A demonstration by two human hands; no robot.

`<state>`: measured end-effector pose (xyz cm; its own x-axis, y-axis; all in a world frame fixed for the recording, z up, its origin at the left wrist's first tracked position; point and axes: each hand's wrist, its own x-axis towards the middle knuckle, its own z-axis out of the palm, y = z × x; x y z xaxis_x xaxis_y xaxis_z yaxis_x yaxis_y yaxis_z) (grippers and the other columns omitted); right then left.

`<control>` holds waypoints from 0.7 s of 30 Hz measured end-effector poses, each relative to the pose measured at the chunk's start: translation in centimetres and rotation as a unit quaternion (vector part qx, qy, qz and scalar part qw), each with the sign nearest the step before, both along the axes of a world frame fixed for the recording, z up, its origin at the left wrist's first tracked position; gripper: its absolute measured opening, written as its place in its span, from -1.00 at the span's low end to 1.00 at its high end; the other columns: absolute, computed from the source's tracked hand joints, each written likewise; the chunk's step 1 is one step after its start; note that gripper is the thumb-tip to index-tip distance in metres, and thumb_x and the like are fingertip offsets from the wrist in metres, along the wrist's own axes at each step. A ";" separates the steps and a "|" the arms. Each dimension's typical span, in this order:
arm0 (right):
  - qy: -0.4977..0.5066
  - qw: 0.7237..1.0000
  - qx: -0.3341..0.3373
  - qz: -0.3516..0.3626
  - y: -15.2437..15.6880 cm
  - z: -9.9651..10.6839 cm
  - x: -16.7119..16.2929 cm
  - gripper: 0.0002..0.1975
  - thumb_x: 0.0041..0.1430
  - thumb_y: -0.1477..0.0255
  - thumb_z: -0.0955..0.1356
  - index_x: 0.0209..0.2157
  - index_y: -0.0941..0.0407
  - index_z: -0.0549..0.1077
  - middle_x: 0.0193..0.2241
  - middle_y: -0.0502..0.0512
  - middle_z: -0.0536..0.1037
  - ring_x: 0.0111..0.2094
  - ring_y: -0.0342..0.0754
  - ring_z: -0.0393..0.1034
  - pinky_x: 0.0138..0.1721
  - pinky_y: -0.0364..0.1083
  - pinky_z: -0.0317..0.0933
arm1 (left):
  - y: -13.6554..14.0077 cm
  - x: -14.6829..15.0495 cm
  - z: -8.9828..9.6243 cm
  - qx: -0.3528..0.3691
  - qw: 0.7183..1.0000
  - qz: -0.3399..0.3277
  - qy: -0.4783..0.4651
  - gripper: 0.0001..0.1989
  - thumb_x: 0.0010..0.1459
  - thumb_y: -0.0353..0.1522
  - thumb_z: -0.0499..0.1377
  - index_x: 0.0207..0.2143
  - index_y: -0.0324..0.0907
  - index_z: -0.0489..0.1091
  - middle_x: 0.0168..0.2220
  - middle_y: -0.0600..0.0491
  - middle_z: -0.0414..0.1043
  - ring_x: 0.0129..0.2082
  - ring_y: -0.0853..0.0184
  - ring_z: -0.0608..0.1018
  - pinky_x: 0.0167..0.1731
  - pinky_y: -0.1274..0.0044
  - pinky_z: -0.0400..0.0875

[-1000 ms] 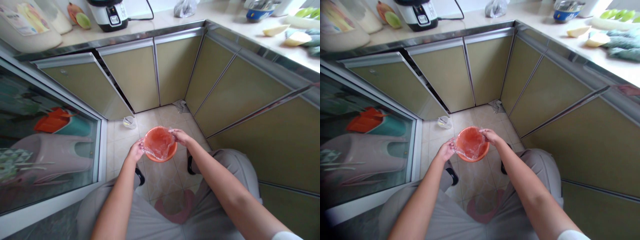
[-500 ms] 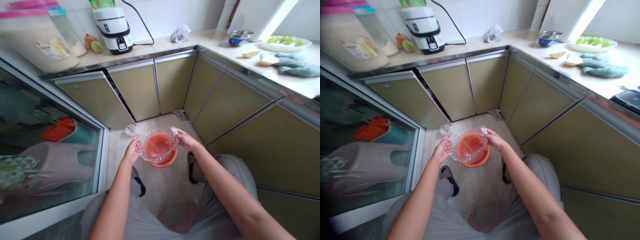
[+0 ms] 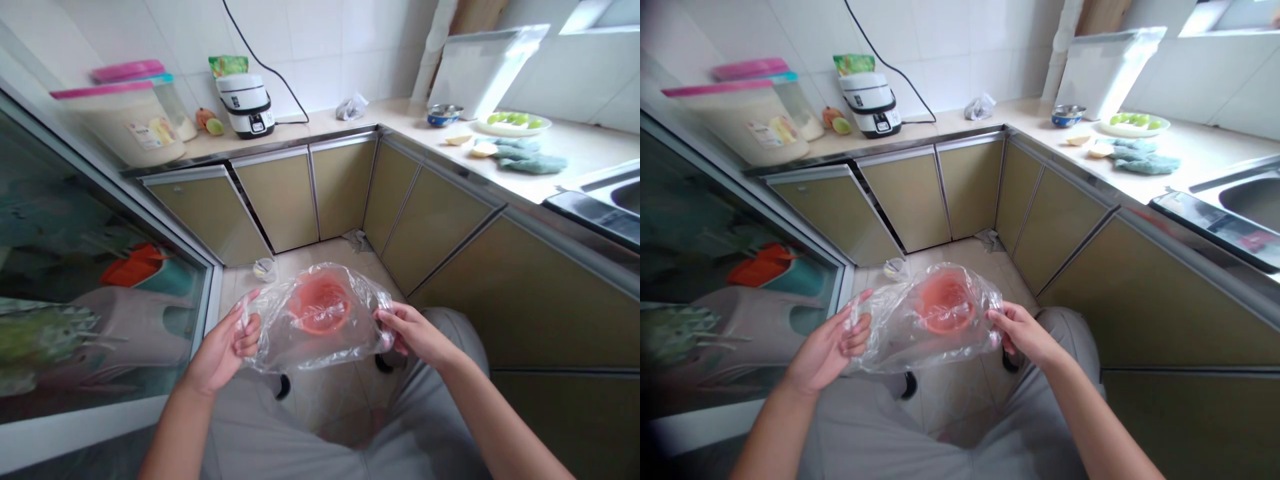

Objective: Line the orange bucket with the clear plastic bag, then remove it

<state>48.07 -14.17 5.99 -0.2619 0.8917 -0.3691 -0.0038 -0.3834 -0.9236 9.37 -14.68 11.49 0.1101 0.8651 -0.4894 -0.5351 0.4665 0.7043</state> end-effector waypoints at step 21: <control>-0.091 0.988 -0.035 0.119 0.7 -1.3 0.6 -0.53 0.17 -0.01 0.46 -0.26 0.12 0.40 -0.28 0.18 0.71 -0.55 -0.14 0.53 -0.59 -0.23 0.27 | 1.6 0.2 -6.8 -0.032 0.999 -0.009 0.011 -0.70 0.20 -0.35 0.23 0.00 -0.19 0.45 -0.45 0.12 0.30 -0.66 0.53 0.19 -0.72 0.70 0.02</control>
<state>48.63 -13.44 4.66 -0.3854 0.7836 -0.4872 0.2577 -0.4156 -0.8723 9.60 -13.12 4.66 0.1142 0.8297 -0.5464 -0.5111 0.5207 0.6838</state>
